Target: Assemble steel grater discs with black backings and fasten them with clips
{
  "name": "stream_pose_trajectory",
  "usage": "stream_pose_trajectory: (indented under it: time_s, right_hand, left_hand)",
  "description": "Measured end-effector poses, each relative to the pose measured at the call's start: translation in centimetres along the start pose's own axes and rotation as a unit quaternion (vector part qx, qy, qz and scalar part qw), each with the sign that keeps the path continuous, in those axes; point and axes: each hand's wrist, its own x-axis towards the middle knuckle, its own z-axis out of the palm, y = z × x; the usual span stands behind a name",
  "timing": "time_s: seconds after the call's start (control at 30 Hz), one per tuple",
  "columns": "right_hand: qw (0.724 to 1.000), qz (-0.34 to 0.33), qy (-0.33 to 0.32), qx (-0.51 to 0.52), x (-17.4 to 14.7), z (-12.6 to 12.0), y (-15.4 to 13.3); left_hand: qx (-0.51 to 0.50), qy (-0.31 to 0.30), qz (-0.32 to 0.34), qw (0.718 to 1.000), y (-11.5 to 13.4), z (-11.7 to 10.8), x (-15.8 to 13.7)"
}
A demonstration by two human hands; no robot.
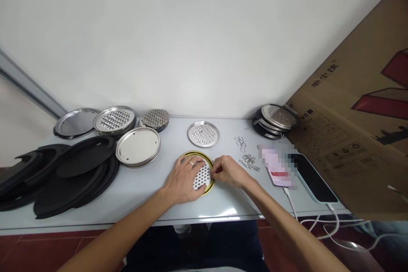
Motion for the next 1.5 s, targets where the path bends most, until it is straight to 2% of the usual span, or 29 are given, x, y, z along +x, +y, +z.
stream_pose_trajectory:
  time_s: [0.67, 1.5]
  right_hand:
    - [1.0, -0.021, 0.005, -0.018, -0.07, 0.16, -0.07]
    - [0.999, 0.014, -0.027, -0.044, 0.49, -0.12, -0.79]
  left_hand:
    - [-0.024, -0.003, -0.008, 1.0, 0.03, -0.06, 0.04]
    - [-0.024, 0.005, 0.0, 1.0, -0.13, 0.12, -0.03]
